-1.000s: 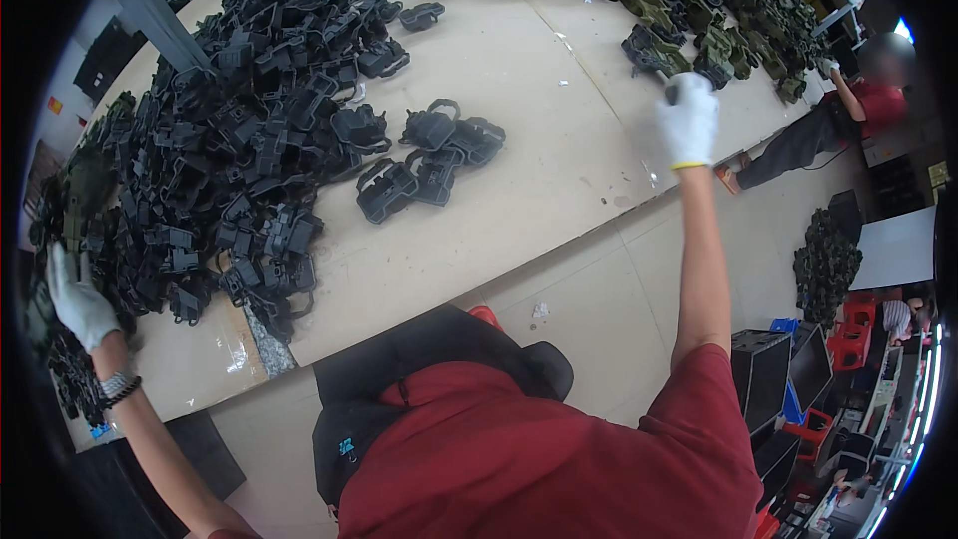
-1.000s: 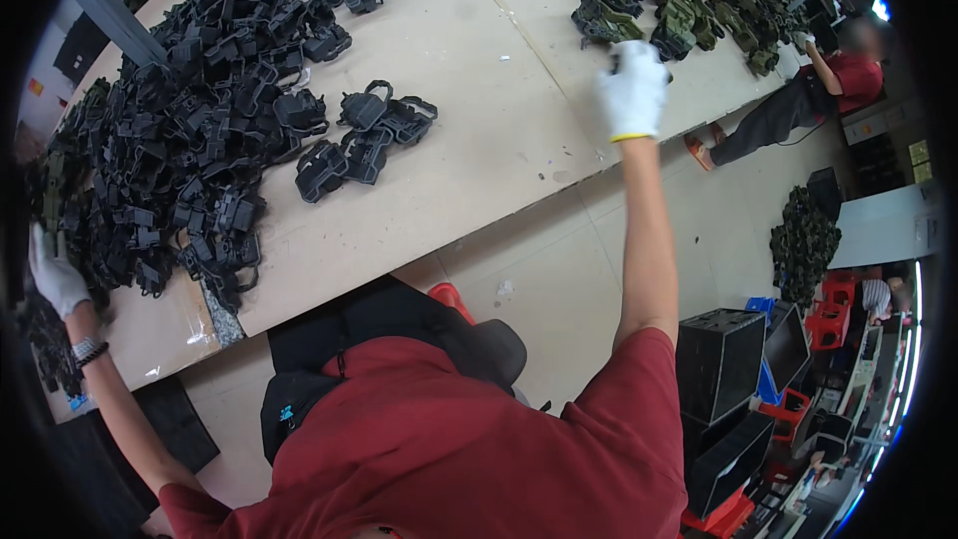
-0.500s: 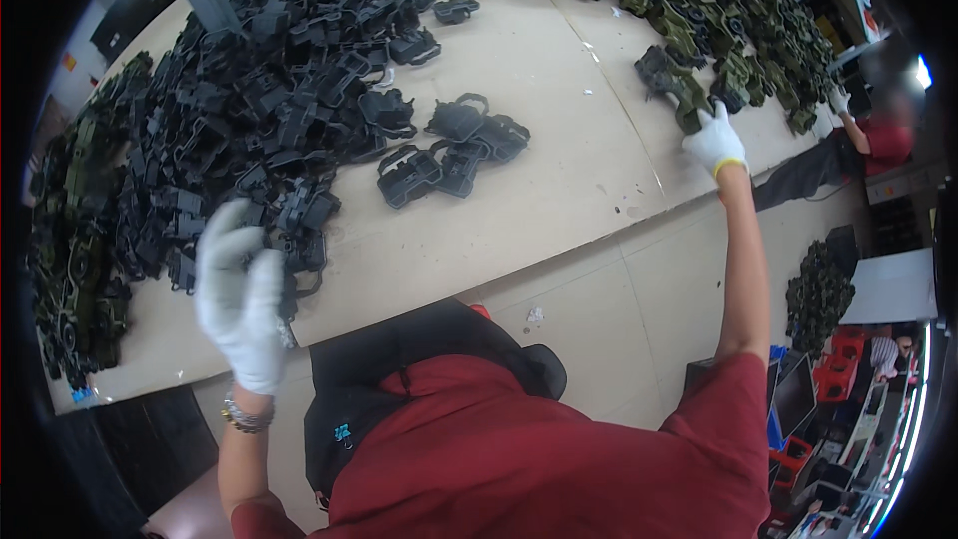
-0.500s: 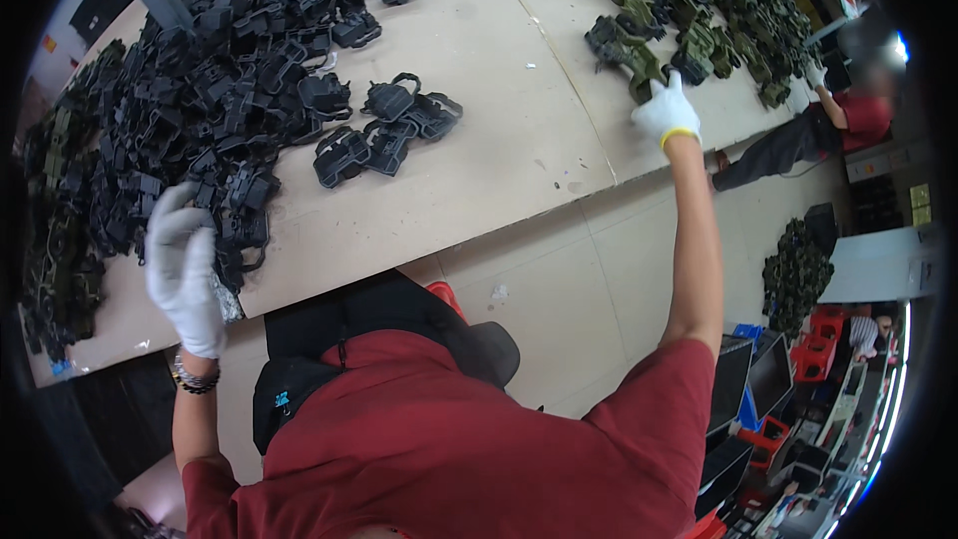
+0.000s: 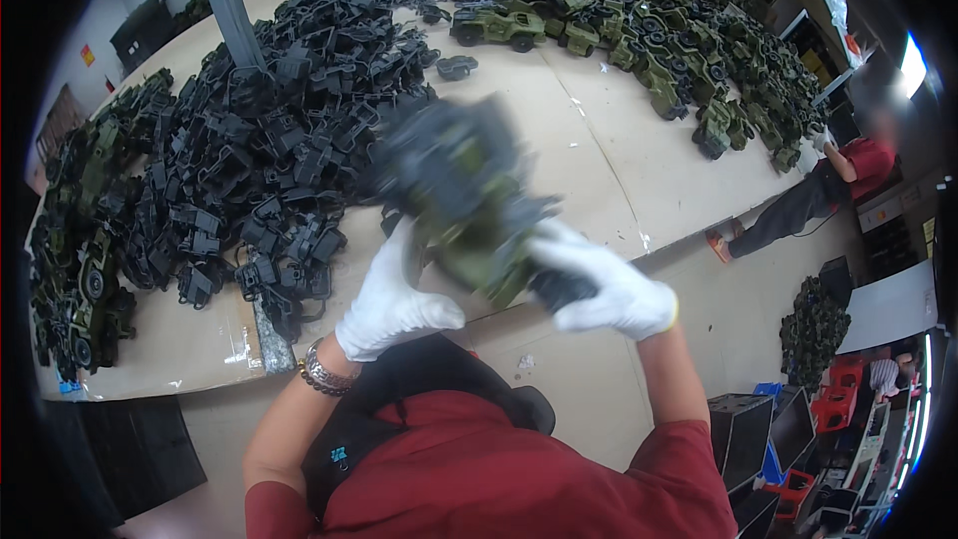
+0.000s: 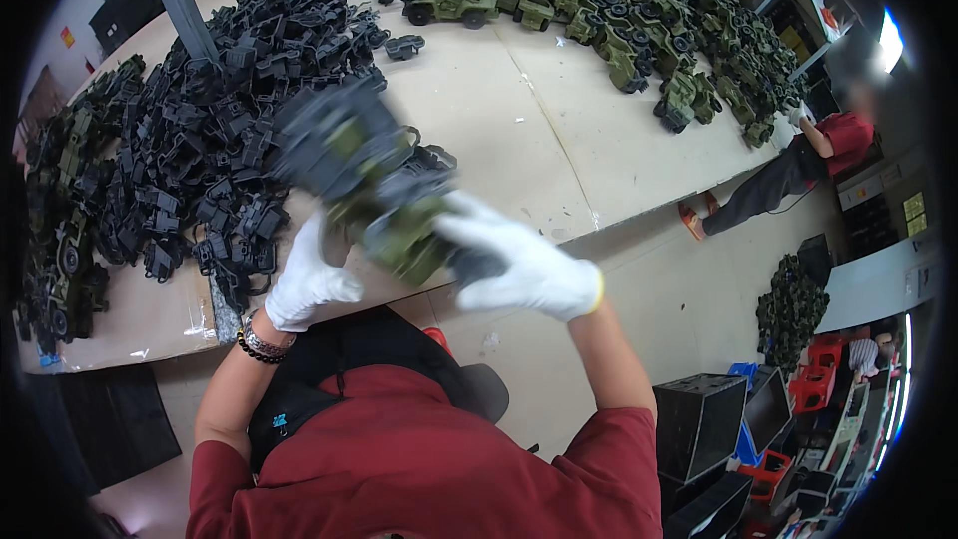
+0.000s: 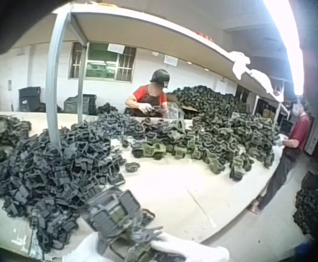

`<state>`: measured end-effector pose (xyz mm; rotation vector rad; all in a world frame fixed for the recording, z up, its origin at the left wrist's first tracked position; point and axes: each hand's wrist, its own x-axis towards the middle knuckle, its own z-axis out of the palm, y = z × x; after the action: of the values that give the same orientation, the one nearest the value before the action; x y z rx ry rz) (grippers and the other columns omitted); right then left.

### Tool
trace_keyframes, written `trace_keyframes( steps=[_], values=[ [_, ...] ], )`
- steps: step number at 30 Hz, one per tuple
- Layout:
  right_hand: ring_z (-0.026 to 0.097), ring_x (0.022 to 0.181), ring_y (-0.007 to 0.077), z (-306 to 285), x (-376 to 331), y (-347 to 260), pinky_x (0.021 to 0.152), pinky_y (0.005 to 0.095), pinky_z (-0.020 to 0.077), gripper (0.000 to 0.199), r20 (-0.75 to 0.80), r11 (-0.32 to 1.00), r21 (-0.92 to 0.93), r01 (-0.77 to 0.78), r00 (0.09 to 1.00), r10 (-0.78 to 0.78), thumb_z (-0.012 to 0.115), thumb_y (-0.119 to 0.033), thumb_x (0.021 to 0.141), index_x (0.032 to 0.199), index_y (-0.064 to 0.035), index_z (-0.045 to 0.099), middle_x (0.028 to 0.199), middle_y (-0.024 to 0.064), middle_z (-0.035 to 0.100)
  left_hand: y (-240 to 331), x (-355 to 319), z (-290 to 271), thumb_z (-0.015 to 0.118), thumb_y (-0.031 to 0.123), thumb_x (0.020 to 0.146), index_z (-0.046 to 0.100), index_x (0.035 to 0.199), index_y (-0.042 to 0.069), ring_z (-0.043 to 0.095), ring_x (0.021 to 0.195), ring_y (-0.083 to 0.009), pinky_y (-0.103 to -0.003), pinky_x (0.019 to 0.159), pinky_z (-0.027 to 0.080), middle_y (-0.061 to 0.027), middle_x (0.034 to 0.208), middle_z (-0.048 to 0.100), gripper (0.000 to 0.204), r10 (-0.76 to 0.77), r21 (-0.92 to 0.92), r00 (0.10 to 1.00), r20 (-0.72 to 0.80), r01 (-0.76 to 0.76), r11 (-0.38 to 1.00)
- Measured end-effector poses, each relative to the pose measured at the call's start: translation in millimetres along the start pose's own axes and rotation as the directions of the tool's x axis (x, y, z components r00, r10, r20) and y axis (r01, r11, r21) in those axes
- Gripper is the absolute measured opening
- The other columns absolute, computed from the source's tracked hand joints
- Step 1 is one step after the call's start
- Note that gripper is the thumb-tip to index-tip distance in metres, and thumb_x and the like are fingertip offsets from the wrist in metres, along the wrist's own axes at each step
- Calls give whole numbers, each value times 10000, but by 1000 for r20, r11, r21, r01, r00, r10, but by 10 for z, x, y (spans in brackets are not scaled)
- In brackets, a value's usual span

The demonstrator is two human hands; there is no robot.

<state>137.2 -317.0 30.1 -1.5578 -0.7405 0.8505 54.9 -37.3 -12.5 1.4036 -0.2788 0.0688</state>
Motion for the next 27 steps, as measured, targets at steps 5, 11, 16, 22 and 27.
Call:
trace_keyframes(
  steps=[5, 11, 16, 22, 27],
  values=[
    [361, 1460, 284, 160, 383, -125, 1123, 407, 370, 685, 238, 943, -183, 277, 943, -231, 784, -311, 828, 1424, -55, 563, 1616, 195, 311, -229, -395, -147, 817, 218, 844, 520, 1397, 19, 628, 1113, -183, -330, 928, 537, -107, 1279, 644, 659, -228, -270, 961, -153, 182, 945],
    [563, 1069, 159, -410, 753, 842, 875, 296, 489, 328, -714, 911, 36, 411, 649, -264, 699, -114, 842, 1158, -52, 643, 1413, 115, 510, 48, -569, -229, 707, 190, 940, 571, 1312, 21, 673, 1087, -217, -394, 944, 562, -85, 1183, 677, 430, -274, -510, 897, -348, 65, 858],
    [537, 1117, 170, -448, 659, 961, 960, 331, 495, 509, -719, 923, -358, 143, 588, -370, 816, -62, 742, 1221, -68, 643, 1301, 70, 465, -271, -769, -416, 754, 171, 898, 520, 1364, 42, 638, 1134, -216, -388, 985, 536, -93, 1263, 630, 538, -343, -468, 860, -378, 141, 872],
    [570, 1122, 181, -369, 205, 972, 937, 338, 524, 532, -750, 836, -523, -166, 555, -359, 827, -40, 720, 1218, -43, 637, 1317, 68, 449, -575, -848, -740, 710, 210, 940, 544, 1338, 25, 619, 1181, -249, -440, 1056, 497, -98, 1295, 629, 470, -292, -480, 862, -415, 65, 875],
    [552, 1189, 319, -410, 138, 1015, 1024, 435, 454, 473, -602, 451, -791, -414, 661, -449, 838, -133, 701, 1141, -75, 673, 1331, 157, 548, -554, -727, -602, 673, 263, 972, 538, 1355, 45, 620, 1186, -247, -452, 1054, 499, -95, 1302, 624, 461, -236, -432, 859, -454, 19, 902]
  ],
)
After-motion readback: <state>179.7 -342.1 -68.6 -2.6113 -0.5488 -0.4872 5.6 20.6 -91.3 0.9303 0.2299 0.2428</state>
